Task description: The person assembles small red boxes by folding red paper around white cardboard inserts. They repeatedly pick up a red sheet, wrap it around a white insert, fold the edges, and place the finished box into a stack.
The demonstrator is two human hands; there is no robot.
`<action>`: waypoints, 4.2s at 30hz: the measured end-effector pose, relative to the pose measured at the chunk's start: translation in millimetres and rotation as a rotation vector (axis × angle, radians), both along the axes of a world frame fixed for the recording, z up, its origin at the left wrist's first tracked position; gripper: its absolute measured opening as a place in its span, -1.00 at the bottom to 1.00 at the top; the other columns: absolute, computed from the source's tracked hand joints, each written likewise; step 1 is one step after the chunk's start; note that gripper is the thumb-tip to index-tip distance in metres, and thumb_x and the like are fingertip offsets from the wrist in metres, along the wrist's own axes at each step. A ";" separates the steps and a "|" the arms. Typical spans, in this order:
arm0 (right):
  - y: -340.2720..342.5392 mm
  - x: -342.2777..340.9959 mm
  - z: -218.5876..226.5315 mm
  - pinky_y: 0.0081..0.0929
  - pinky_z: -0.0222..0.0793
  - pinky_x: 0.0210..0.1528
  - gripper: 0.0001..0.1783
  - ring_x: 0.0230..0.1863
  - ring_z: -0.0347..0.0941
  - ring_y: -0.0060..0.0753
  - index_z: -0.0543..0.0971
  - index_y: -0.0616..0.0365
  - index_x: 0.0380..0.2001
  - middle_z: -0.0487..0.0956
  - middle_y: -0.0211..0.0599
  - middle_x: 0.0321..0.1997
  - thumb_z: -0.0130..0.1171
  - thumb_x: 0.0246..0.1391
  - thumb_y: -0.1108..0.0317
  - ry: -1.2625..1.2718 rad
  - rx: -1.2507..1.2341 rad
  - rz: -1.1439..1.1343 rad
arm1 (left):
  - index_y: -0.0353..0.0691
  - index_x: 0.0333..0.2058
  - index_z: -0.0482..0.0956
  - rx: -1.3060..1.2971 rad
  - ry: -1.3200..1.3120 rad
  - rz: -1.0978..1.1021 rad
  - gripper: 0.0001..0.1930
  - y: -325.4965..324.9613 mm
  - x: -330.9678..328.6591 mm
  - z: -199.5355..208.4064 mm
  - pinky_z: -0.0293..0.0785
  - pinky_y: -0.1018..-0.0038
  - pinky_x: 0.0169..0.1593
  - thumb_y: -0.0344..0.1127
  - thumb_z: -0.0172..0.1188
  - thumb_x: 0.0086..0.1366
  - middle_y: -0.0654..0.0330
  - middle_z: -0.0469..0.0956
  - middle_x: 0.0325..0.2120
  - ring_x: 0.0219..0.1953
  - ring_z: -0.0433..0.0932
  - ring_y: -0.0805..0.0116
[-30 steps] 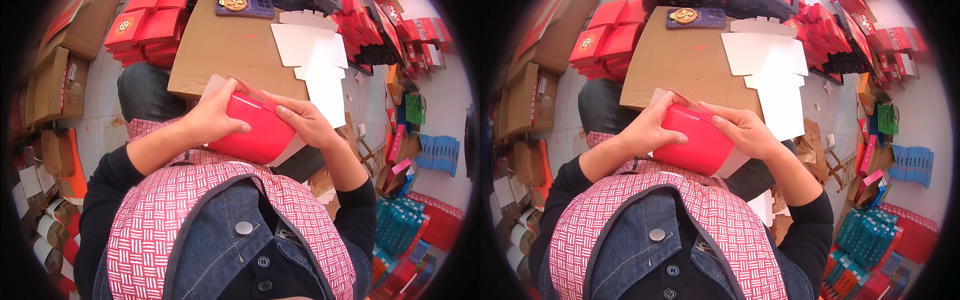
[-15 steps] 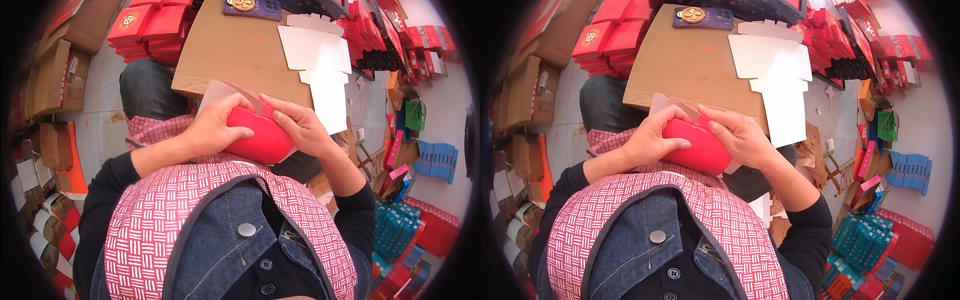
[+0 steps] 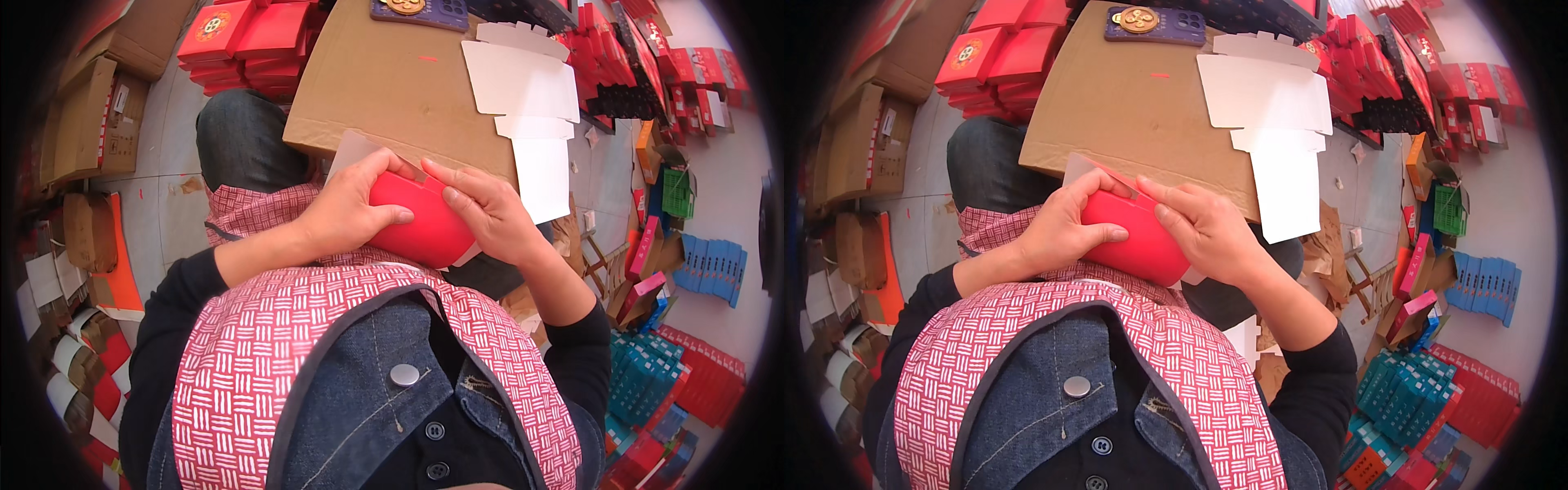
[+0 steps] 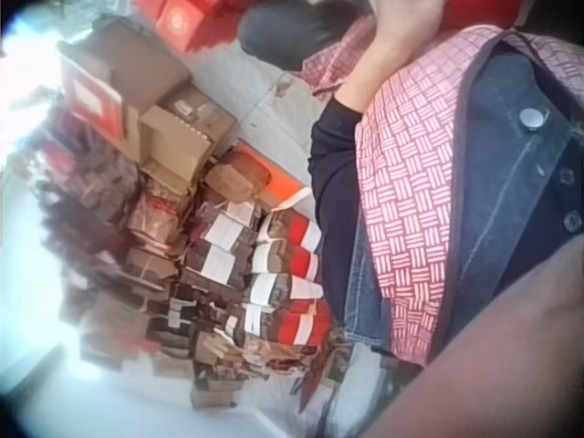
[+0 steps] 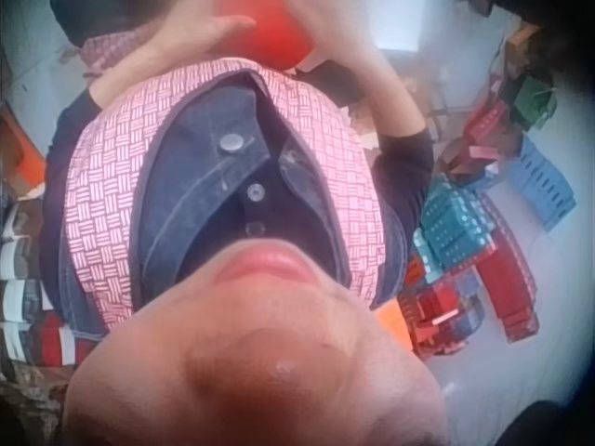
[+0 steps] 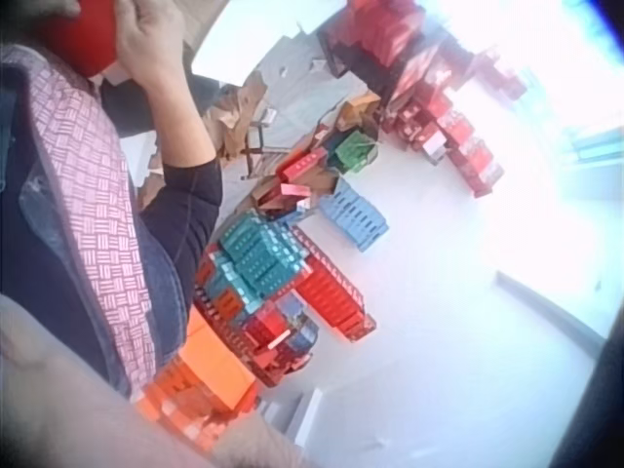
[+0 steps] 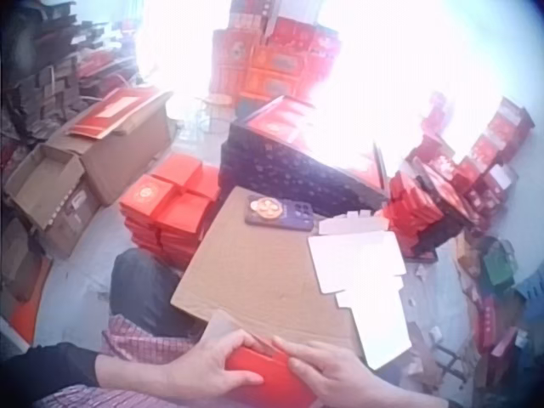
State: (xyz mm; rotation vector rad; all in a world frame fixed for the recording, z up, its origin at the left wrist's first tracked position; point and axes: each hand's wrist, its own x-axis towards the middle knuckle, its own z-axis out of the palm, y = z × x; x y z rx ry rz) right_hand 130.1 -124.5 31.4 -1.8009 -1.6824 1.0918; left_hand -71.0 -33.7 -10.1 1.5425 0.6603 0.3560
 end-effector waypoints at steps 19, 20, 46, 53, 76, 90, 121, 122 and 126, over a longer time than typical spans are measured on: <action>-12.7 5.9 -1.5 -0.50 0.18 0.18 -0.53 0.14 0.33 -0.32 0.31 0.13 0.25 0.40 -0.17 0.12 -0.11 0.29 0.37 0.283 -0.038 0.082 | -0.37 -0.23 0.59 -0.817 -0.253 0.220 -0.83 -0.4 3.2 -11.9 0.55 0.54 -0.17 -0.43 0.21 0.22 0.12 0.64 -0.34 -0.33 0.60 0.45; -13.1 7.7 0.3 -0.50 0.18 0.19 -0.53 0.15 0.32 -0.32 0.31 0.14 0.25 0.39 -0.17 0.13 -0.11 0.29 0.36 0.306 -0.042 0.090 | -0.36 -0.22 0.60 -0.792 -0.239 0.219 -0.83 -0.9 3.5 -11.9 0.55 0.54 -0.17 -0.43 0.21 0.22 0.13 0.64 -0.34 -0.33 0.60 0.45; 2.6 3.8 -8.1 -0.41 0.11 0.29 -0.30 0.24 0.24 -0.39 0.07 0.25 0.33 0.30 -0.16 0.26 0.06 0.14 0.55 0.579 0.496 -0.449 | -0.28 0.20 0.18 0.405 -0.501 0.619 -0.27 54.2 26.1 21.2 0.43 0.44 0.04 -0.38 0.38 0.10 0.05 0.33 0.09 0.11 0.35 0.36; -1.9 -12.4 -53.5 -0.55 0.47 -0.06 -0.52 -0.06 0.50 -0.48 0.25 0.27 0.22 0.41 -0.18 0.12 -0.03 0.26 0.44 0.812 0.406 -0.708 | -0.27 0.25 0.15 -0.033 -0.463 0.255 -0.35 43.9 28.0 -26.2 0.33 0.51 0.13 -0.45 0.23 0.23 0.13 0.39 0.05 0.08 0.35 0.44; 39.9 51.0 -73.8 -0.58 0.41 -0.06 -0.72 -0.17 0.49 -0.54 0.50 0.30 -0.10 0.58 -0.27 -0.18 0.21 0.09 0.52 0.777 0.538 -0.651 | -0.38 -0.04 0.49 -0.131 -0.290 0.034 -0.72 92.6 53.5 -33.7 0.43 0.64 -0.11 -0.39 -0.14 0.43 0.28 0.53 -0.26 -0.21 0.49 0.61; 80.1 54.9 -23.9 -0.72 0.24 -0.56 -0.70 -0.46 0.41 -0.70 0.65 0.16 -0.19 0.58 -0.44 -0.41 0.16 0.17 0.17 0.516 -0.114 -0.269 | -0.40 -0.23 0.55 0.168 -0.329 -0.013 -0.79 81.0 53.5 -28.2 0.38 0.50 0.03 -0.51 -0.08 0.32 0.13 0.54 -0.19 -0.10 0.50 0.33; 87.7 53.6 -41.0 -0.58 0.44 -0.10 -0.61 -0.21 0.54 -0.61 0.59 0.01 -0.03 0.67 -0.17 -0.19 0.19 0.00 0.43 0.225 0.062 -0.026 | -0.28 0.07 0.24 -0.096 -0.432 -0.007 -0.68 71.1 45.5 -48.1 0.36 0.53 0.05 -0.47 0.00 0.36 0.13 0.42 -0.09 -0.01 0.42 0.45; 87.8 54.1 -40.3 -0.58 0.44 -0.10 -0.62 -0.21 0.55 -0.60 0.60 0.01 -0.04 0.67 -0.17 -0.20 0.19 0.00 0.43 0.231 0.069 -0.016 | -0.27 0.07 0.24 -0.068 -0.435 0.000 -0.68 70.5 45.8 -48.8 0.36 0.53 0.05 -0.47 0.00 0.36 0.14 0.42 -0.09 -0.02 0.42 0.45; 88.6 53.4 -40.4 -0.57 0.44 -0.10 -0.65 -0.21 0.56 -0.58 0.61 0.05 -0.07 0.67 -0.19 -0.20 0.20 0.01 0.41 0.210 0.086 -0.014 | -0.25 0.06 0.27 -0.071 -0.456 0.001 -0.69 69.4 46.7 -50.0 0.35 0.56 0.04 -0.48 0.00 0.36 0.16 0.42 -0.10 -0.04 0.42 0.48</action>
